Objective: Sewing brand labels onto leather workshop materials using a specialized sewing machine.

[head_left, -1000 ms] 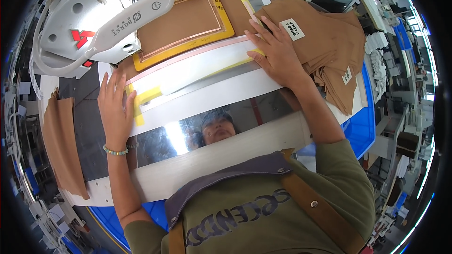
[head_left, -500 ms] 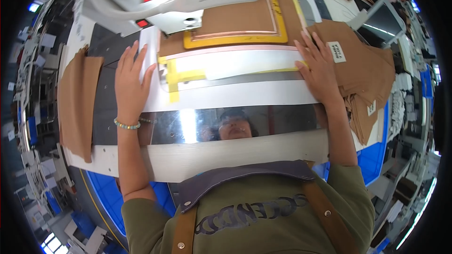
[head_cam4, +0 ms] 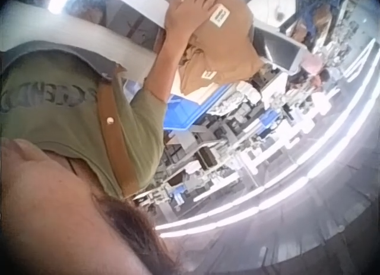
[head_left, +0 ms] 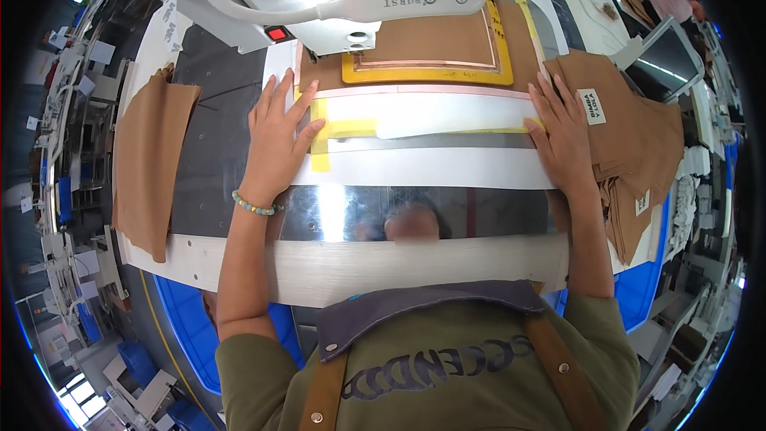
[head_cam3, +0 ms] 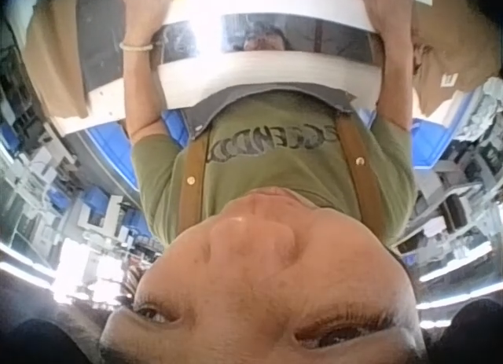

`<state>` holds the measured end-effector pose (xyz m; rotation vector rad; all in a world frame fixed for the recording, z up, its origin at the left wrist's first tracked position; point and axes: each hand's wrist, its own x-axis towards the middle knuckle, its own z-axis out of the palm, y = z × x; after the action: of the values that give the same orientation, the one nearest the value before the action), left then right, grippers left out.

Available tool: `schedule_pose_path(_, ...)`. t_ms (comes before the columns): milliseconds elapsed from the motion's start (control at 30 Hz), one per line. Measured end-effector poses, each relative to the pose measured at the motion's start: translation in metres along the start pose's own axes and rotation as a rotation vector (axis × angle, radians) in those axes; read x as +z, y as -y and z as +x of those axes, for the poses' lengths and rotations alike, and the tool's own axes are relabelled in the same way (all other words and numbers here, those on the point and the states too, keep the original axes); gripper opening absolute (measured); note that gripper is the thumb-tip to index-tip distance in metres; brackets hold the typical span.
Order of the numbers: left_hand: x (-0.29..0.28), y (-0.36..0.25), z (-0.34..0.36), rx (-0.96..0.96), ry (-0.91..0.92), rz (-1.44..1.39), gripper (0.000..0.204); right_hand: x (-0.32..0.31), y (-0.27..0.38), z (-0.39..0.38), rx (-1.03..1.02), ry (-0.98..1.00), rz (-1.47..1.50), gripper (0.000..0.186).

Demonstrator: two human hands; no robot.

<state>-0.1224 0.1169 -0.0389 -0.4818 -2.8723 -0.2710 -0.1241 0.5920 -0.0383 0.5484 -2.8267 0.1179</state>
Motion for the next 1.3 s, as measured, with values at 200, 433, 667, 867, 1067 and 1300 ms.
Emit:
schedule_pose_path(200, 0.002, 0.003, 0.005, 0.011, -0.008, -0.053, 0.056, 0.0, -0.002, 0.001, 0.043, -0.023, -0.009, 0.056)
schedule_pose_path(433, -0.001, 0.007, 0.002, 0.009, 0.043, -0.003, 0.056, 0.005, -0.002, 0.0, -0.03, -0.178, 0.015, 0.049)
schedule_pose_path(667, 0.0, 0.009, -0.003, 0.013, 0.03, -0.029, 0.056, -0.047, -0.05, 0.003, 0.407, -0.338, -0.049, 0.027)
schedule_pose_path(867, -0.006, 0.007, 0.0, 0.014, 0.019, -0.085, 0.054, -0.016, -0.071, 0.003, 0.453, -0.232, -0.047, 0.02)
schedule_pose_path(1067, -0.039, 0.02, -0.006, -0.047, 0.042, -0.231, 0.046, -0.033, -0.081, 0.019, 0.548, -0.146, 0.028, 0.02)
schedule_pose_path(1300, -0.038, 0.031, 0.035, 0.063, 0.058, -0.336, 0.043, -0.055, -0.027, 0.114, 0.047, -0.365, 0.482, 0.014)
